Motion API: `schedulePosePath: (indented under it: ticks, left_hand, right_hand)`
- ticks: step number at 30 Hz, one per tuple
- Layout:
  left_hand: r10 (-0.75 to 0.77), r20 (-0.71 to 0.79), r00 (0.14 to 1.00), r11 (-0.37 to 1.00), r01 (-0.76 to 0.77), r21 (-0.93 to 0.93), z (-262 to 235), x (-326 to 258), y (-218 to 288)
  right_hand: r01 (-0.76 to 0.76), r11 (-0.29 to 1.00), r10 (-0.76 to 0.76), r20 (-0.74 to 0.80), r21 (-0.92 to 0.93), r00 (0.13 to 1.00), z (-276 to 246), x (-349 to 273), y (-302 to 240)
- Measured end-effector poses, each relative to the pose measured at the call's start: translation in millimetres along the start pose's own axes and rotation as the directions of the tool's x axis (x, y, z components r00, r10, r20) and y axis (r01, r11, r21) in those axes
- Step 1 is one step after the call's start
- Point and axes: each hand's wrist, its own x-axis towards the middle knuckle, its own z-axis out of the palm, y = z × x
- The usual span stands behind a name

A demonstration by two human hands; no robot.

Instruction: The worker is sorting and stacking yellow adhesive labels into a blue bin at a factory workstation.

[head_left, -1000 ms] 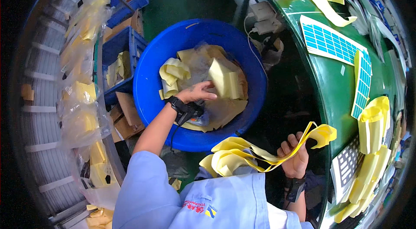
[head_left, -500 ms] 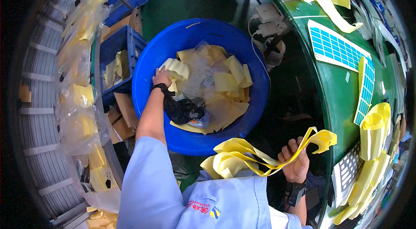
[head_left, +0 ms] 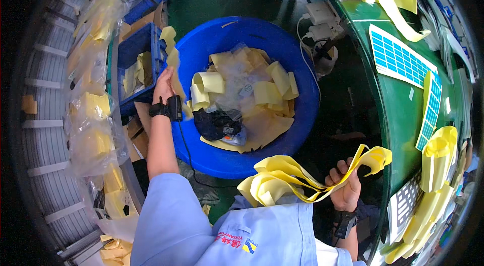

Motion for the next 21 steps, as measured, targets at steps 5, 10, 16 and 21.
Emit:
schedulePosePath:
  ticks: [5,10,16,21]
  left_hand:
    - [-0.284,0.095,0.954,0.926,0.247,0.284,-20.8,23.7,-62.3]
    - [0.063,-0.141,0.988,0.607,0.075,0.791,-64.5,65.2,-166.9]
    - [0.347,-0.120,0.930,0.658,-0.150,0.738,-0.5,35.7,-148.2]
    - [0.232,0.159,0.960,0.828,-0.280,0.485,41.1,-14.0,-56.9]
  right_hand:
    - [0.000,1.000,0.000,-0.084,0.002,0.996,-0.1,-2.0,-0.3]
    - [-0.050,0.998,0.050,0.013,-0.041,0.999,7.5,-1.9,1.6]
    - [-0.032,0.997,0.020,-0.154,-0.073,0.988,9.4,-7.2,-2.2]
    - [0.042,0.997,-0.030,-0.177,0.067,0.984,-5.5,-2.6,3.2]
